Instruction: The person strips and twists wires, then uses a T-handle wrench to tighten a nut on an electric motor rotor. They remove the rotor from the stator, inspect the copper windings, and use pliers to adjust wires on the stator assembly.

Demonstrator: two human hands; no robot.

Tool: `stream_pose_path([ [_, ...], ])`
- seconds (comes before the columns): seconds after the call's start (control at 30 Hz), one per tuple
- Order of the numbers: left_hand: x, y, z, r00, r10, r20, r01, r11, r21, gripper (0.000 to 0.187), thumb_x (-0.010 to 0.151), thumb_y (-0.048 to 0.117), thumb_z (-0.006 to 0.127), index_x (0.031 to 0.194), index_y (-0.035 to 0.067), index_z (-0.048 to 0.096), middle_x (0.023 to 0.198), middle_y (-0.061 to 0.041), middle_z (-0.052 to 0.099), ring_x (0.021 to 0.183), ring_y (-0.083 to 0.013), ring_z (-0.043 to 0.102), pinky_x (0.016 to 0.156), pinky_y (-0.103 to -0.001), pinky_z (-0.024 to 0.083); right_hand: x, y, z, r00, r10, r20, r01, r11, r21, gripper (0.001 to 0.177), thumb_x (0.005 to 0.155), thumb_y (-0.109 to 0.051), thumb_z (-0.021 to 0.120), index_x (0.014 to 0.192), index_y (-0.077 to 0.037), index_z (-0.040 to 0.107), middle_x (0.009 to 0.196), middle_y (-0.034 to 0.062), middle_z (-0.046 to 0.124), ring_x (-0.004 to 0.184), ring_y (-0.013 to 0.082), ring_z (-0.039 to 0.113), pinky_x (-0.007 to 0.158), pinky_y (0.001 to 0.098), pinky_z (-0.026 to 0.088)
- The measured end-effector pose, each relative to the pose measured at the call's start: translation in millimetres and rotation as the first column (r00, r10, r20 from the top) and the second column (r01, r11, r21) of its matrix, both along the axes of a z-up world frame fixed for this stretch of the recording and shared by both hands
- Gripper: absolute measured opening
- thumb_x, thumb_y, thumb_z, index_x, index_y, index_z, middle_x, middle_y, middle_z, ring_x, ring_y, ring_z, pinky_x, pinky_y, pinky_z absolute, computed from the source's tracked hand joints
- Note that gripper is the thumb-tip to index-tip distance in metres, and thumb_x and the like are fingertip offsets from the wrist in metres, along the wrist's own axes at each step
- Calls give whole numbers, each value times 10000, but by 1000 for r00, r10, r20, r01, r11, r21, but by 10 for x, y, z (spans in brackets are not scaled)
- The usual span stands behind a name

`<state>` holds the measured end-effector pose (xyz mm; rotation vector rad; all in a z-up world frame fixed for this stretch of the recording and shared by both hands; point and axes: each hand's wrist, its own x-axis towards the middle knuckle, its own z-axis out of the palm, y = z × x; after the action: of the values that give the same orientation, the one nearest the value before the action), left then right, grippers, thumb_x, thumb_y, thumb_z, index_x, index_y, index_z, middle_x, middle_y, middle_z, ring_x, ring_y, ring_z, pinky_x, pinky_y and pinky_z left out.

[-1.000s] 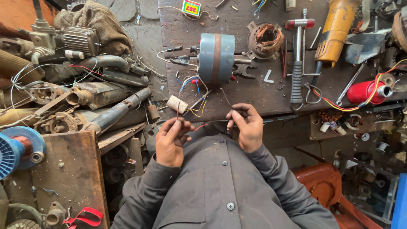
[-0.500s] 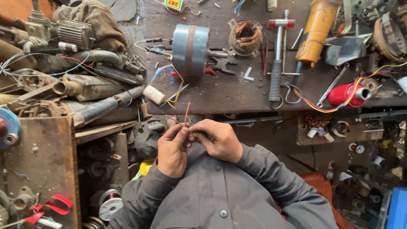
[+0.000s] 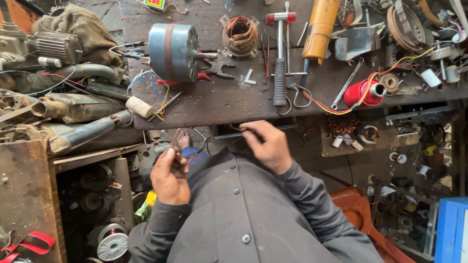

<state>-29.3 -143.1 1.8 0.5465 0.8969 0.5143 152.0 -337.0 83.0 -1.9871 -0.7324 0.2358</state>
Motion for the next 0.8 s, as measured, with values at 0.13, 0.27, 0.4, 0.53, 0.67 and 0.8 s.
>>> stream_pose_path([
  [0.13, -116, 106, -63, 998, 57, -7, -57, 997, 58, 164, 997, 174, 627, 1040, 29, 690, 819, -46, 635, 737, -156, 623, 576, -299, 474, 158, -256, -116, 967, -204, 154, 211, 977, -30, 147, 958, -57, 698, 1102, -31, 718, 1006, 109, 731, 881, 235, 740, 778, 298, 563],
  [0.27, -290, 359, -242, 981, 178, -81, -177, 984, 18, 124, 1014, 193, 616, 1018, 76, 656, 829, -14, 621, 741, -133, 611, 574, -291, 461, 264, -295, -223, 930, -294, 219, 313, 948, -59, 153, 959, -50, 697, 1110, -25, 708, 1031, 115, 708, 839, 249, 703, 751, 327, 558],
  [0.4, -556, 737, -649, 958, 262, -114, -255, 964, 68, 141, 1039, 235, 616, 1023, 98, 647, 833, 8, 593, 731, -117, 590, 584, -296, 458, 326, -136, -361, 862, -269, 430, 348, 930, -115, 215, 928, -53, 712, 1142, -38, 692, 1140, 117, 685, 1028, 317, 646, 909, 413, 528],
  [0.53, -859, 1016, -1013, 940, 311, -143, -297, 948, 114, 134, 1066, 264, 623, 1050, 133, 647, 884, 43, 582, 772, -94, 580, 623, -288, 464, 320, 77, -454, 790, -248, 561, 412, 892, -186, 253, 908, -64, 727, 1156, -43, 683, 1179, 130, 661, 1131, 361, 569, 1017, 461, 462],
  [0.67, -1049, 1154, -1262, 925, 345, -157, -327, 936, 129, 105, 1050, 256, 624, 1050, 152, 622, 907, 39, 595, 790, -106, 590, 632, -290, 467, 238, 184, -396, 775, -278, 568, 419, 898, -133, 228, 923, -48, 707, 1150, -48, 686, 1143, 142, 662, 1093, 361, 592, 996, 458, 465],
  [0.8, -1159, 1214, -1397, 952, 286, -107, -274, 955, 116, 117, 1074, 252, 630, 1101, 139, 611, 935, 33, 586, 813, -111, 581, 648, -290, 454, -81, -23, -545, 805, -282, 521, 359, 932, -49, 181, 926, -14, 684, 1094, -81, 683, 1015, 121, 661, 965, 356, 644, 906, 462, 516],
])
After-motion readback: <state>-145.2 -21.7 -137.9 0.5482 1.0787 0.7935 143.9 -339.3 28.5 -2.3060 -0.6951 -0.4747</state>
